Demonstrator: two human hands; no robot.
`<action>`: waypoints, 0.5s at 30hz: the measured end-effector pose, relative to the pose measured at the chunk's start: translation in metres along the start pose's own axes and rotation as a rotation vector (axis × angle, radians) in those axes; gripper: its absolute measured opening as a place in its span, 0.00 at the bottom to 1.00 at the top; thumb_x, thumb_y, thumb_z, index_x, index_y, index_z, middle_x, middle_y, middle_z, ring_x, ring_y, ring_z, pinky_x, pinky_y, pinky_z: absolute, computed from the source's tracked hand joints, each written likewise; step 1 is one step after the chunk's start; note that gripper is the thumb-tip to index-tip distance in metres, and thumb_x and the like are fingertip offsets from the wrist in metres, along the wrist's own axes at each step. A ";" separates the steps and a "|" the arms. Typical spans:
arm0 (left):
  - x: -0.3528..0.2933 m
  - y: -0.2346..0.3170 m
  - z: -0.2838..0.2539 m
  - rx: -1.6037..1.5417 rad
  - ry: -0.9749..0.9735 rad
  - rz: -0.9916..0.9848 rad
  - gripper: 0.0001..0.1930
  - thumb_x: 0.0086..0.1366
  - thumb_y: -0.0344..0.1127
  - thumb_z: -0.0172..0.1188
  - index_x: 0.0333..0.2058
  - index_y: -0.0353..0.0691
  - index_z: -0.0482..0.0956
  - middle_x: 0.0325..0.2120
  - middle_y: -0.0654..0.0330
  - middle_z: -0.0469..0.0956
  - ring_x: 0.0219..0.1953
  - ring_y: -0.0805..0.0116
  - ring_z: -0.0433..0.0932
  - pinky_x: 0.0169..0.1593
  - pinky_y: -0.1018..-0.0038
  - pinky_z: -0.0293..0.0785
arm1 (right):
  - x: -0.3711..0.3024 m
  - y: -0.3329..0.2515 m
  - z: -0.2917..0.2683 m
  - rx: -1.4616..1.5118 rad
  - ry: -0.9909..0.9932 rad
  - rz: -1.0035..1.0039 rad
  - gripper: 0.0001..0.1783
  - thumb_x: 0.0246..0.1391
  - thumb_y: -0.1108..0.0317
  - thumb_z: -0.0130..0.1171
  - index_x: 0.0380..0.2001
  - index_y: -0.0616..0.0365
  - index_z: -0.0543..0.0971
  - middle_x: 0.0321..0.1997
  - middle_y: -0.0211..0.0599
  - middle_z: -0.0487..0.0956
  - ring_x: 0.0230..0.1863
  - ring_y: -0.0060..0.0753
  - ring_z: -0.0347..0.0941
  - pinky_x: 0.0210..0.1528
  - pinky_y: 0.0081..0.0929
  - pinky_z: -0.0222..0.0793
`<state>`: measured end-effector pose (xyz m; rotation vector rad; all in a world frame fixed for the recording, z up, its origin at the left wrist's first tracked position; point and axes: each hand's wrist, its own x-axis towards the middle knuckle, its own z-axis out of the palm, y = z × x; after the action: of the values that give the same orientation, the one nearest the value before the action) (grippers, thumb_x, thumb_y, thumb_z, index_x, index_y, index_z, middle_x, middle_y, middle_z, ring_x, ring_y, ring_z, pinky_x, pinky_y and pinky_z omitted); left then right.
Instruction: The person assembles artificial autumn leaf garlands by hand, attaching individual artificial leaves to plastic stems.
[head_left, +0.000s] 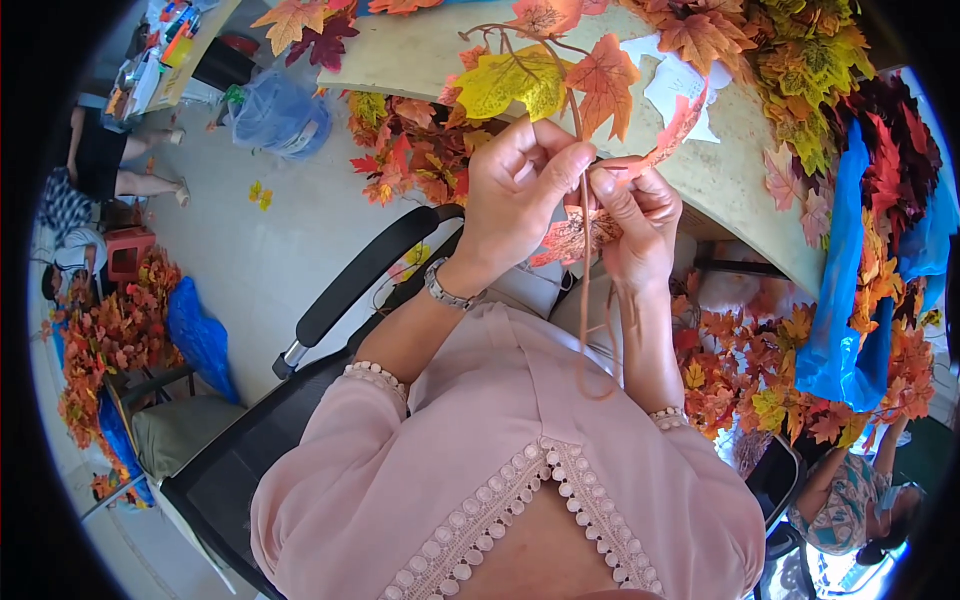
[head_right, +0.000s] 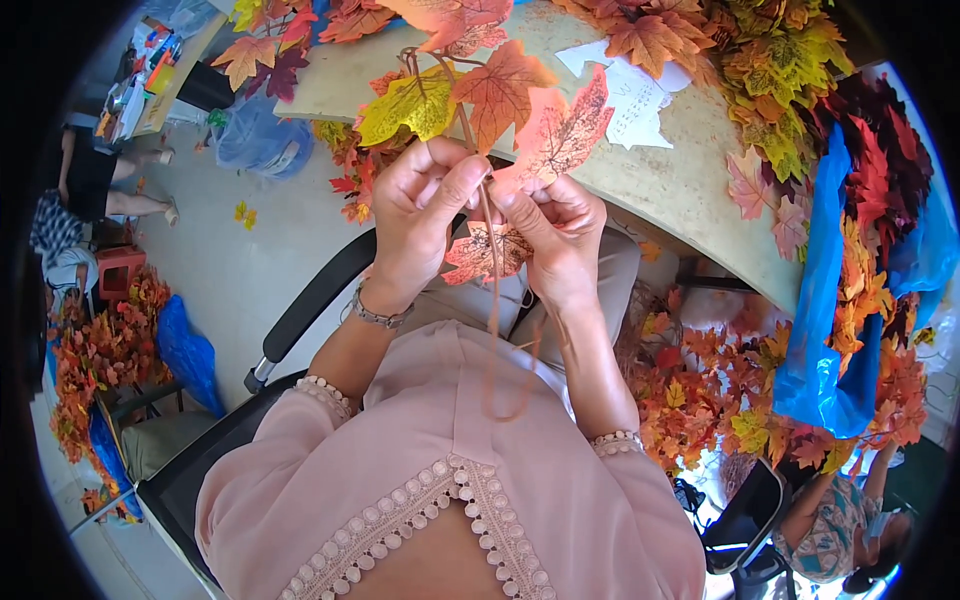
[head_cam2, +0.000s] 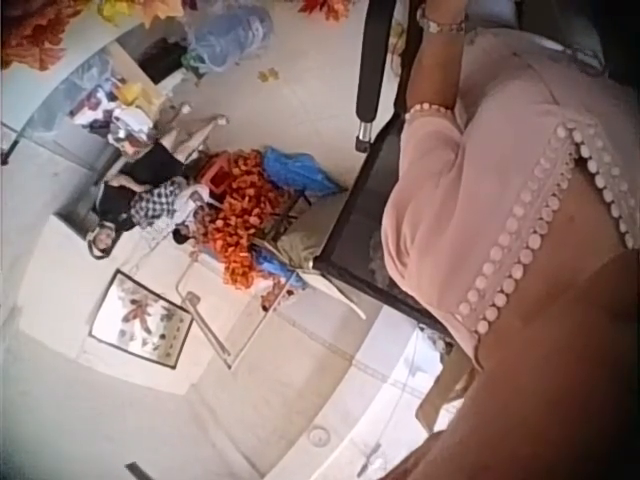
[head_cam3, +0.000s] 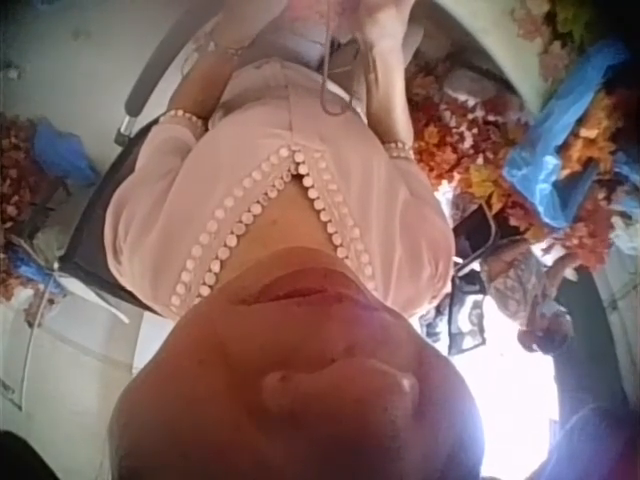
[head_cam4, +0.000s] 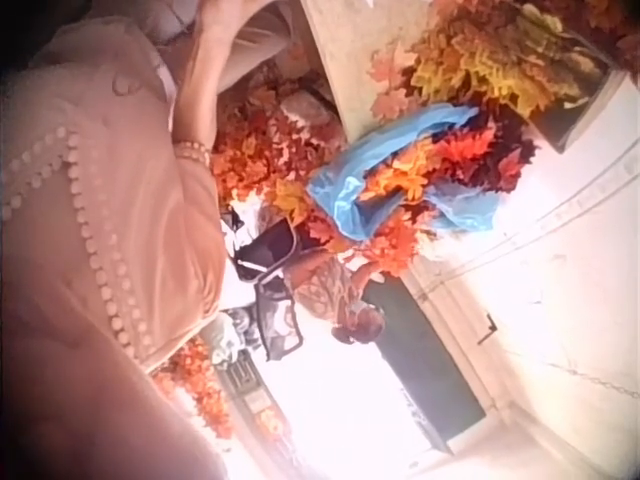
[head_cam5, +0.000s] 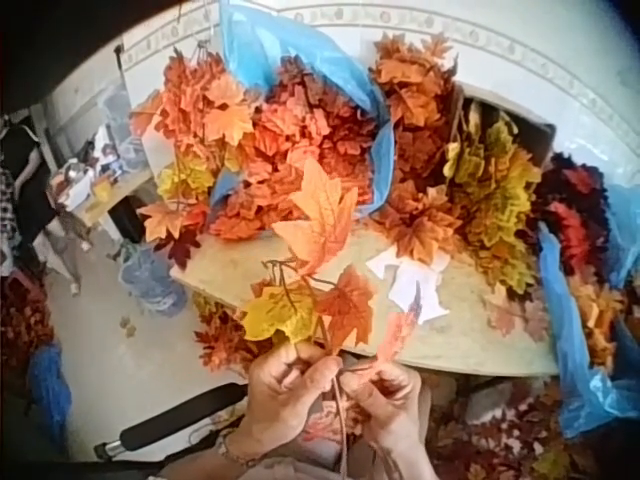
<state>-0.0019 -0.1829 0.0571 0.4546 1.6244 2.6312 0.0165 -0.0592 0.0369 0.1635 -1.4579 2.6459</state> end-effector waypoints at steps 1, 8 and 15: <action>0.000 -0.001 -0.001 0.002 -0.002 0.000 0.05 0.59 0.29 0.54 0.29 0.32 0.70 0.22 0.63 0.72 0.23 0.82 0.70 0.27 0.85 0.67 | 0.000 0.000 0.000 0.002 0.001 -0.002 0.05 0.47 0.75 0.58 0.29 0.65 0.76 0.25 0.35 0.77 0.23 0.19 0.72 0.26 0.15 0.69; -0.002 -0.002 0.002 0.017 0.021 0.030 0.06 0.59 0.29 0.55 0.28 0.32 0.69 0.22 0.64 0.72 0.24 0.82 0.70 0.28 0.85 0.68 | 0.000 -0.002 0.003 -0.004 -0.017 -0.004 0.03 0.47 0.76 0.58 0.28 0.64 0.75 0.25 0.36 0.78 0.23 0.20 0.73 0.26 0.15 0.69; 0.006 0.003 0.005 -0.004 0.013 -0.122 0.05 0.58 0.27 0.55 0.30 0.32 0.70 0.25 0.63 0.73 0.27 0.81 0.71 0.32 0.84 0.69 | 0.008 -0.006 -0.003 0.003 0.063 -0.030 0.03 0.48 0.77 0.57 0.28 0.64 0.75 0.26 0.36 0.78 0.26 0.20 0.74 0.28 0.15 0.69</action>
<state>-0.0057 -0.1789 0.0631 0.3272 1.5952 2.5540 0.0095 -0.0531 0.0420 0.1006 -1.4208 2.6055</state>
